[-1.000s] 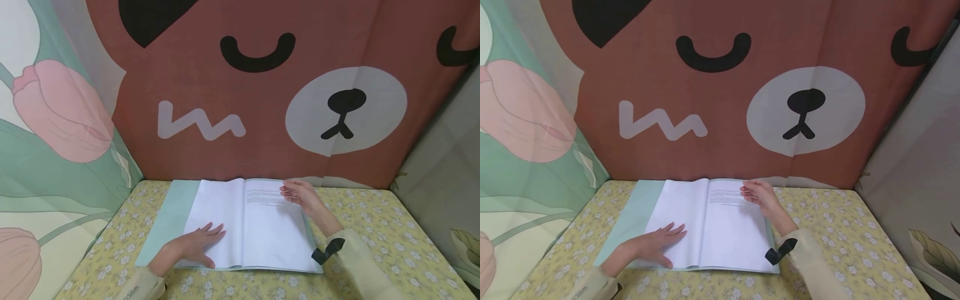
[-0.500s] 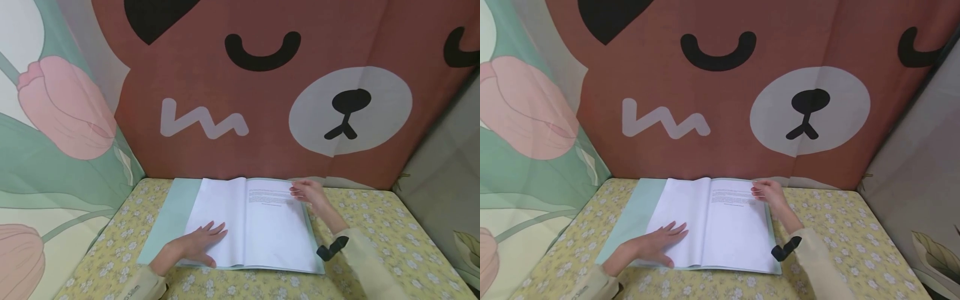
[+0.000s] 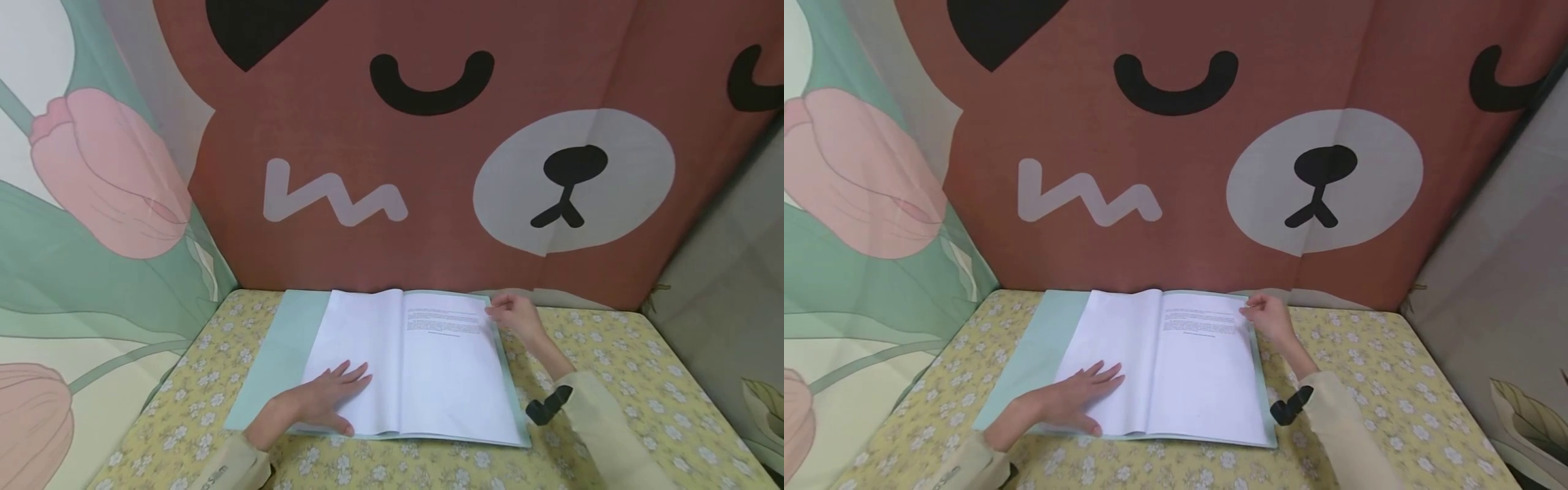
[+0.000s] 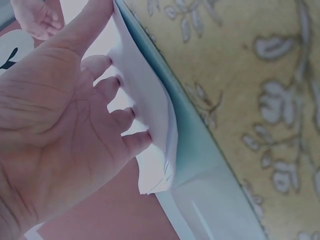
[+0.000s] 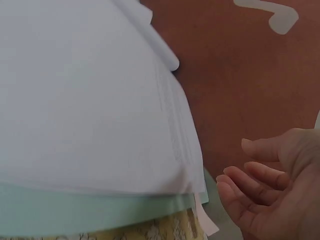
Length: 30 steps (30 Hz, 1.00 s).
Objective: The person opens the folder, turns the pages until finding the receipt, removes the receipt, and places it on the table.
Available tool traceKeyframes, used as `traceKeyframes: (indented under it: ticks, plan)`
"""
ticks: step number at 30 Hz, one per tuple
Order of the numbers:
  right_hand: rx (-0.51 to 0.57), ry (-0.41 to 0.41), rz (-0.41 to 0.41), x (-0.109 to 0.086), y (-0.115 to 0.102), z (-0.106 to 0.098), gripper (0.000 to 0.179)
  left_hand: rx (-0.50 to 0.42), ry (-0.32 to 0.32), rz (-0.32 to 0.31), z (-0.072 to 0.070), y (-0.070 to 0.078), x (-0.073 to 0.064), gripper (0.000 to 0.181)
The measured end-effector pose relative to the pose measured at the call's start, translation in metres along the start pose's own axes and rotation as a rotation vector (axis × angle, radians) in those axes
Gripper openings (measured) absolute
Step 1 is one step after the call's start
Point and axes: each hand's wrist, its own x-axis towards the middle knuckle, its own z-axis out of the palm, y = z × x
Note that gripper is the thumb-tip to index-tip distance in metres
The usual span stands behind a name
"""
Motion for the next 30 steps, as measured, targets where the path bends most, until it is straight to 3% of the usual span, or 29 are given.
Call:
traceKeyframes:
  ticks: [3, 7, 13, 20, 30]
  plan:
    - [-0.125, -0.013, -0.091, 0.001, 0.006, 0.0, 0.031, 0.002, 0.005, 0.015, -0.001, 0.0, -0.001, 0.102]
    - [-0.206, -0.028, -0.141, 0.004, 0.015, 0.003, 0.035, -0.004, 0.009, 0.02, -0.002, 0.001, -0.001, 0.101]
    - [-0.253, -0.099, -0.156, 0.009, 0.027, 0.012, 0.046, -0.013, 0.002, 0.002, -0.002, 0.003, -0.002, 0.1]
    - [-0.384, -0.193, -0.166, 0.015, 0.033, 0.019, 0.07, -0.022, 0.002, -0.001, -0.001, 0.002, -0.001, 0.1]
    - [-0.452, -0.265, -0.122, 0.019, 0.042, 0.025, 0.078, -0.014, 0.002, 0.015, 0.0, -0.001, 0.002, 0.101]
